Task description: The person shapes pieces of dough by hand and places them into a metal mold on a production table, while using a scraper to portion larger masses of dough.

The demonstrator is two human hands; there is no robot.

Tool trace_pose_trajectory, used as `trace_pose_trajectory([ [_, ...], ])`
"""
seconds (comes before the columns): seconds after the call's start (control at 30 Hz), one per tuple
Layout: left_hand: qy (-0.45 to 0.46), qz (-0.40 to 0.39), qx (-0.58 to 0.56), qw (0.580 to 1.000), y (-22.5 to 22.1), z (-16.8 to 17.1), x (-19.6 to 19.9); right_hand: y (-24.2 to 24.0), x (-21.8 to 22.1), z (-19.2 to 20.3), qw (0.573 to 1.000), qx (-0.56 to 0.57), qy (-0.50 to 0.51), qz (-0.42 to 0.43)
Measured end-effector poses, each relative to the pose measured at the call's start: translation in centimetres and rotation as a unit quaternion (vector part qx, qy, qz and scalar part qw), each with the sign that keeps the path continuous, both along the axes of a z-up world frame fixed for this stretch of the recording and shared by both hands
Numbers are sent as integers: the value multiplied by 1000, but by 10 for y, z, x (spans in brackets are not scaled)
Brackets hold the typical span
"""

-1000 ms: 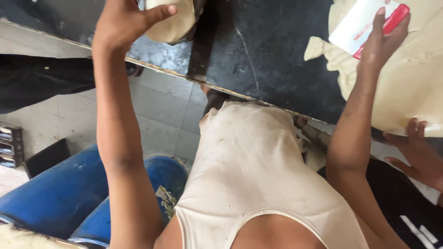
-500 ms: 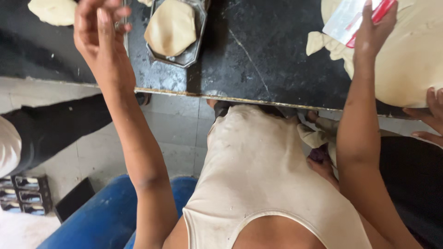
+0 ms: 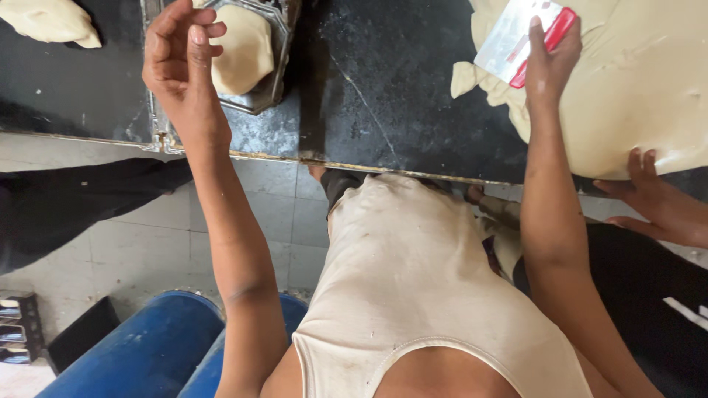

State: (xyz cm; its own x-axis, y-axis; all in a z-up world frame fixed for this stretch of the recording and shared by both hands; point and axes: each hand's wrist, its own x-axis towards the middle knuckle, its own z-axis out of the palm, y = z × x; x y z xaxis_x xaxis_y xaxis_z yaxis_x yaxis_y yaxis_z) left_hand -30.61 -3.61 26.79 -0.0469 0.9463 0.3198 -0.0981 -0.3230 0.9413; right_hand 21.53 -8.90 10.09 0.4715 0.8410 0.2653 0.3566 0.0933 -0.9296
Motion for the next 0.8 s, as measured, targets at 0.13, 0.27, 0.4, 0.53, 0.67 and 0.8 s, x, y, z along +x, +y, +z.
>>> trace_pose_trajectory([
  [0.13,46,33,25,998,-6,-2,10,-1,-4,11,1000,-2,13,16],
  [0.27,42,66,8,997,-13,-8,6,0,-4,16,999,-11,33,29],
  [0.4,45,82,21,995,-17,-10,2,-4,-8,22,999,-18,13,30],
  [0.53,76,100,23,992,-23,-9,-4,-3,-9,20,1000,-11,8,19],
  [0.67,356,145,103,917,-25,-13,-13,0,-5,7,1000,-2,12,-2],
  [0.8,579,78,159,796,10,-40,-17,5,3,-10,999,21,-33,-1],
])
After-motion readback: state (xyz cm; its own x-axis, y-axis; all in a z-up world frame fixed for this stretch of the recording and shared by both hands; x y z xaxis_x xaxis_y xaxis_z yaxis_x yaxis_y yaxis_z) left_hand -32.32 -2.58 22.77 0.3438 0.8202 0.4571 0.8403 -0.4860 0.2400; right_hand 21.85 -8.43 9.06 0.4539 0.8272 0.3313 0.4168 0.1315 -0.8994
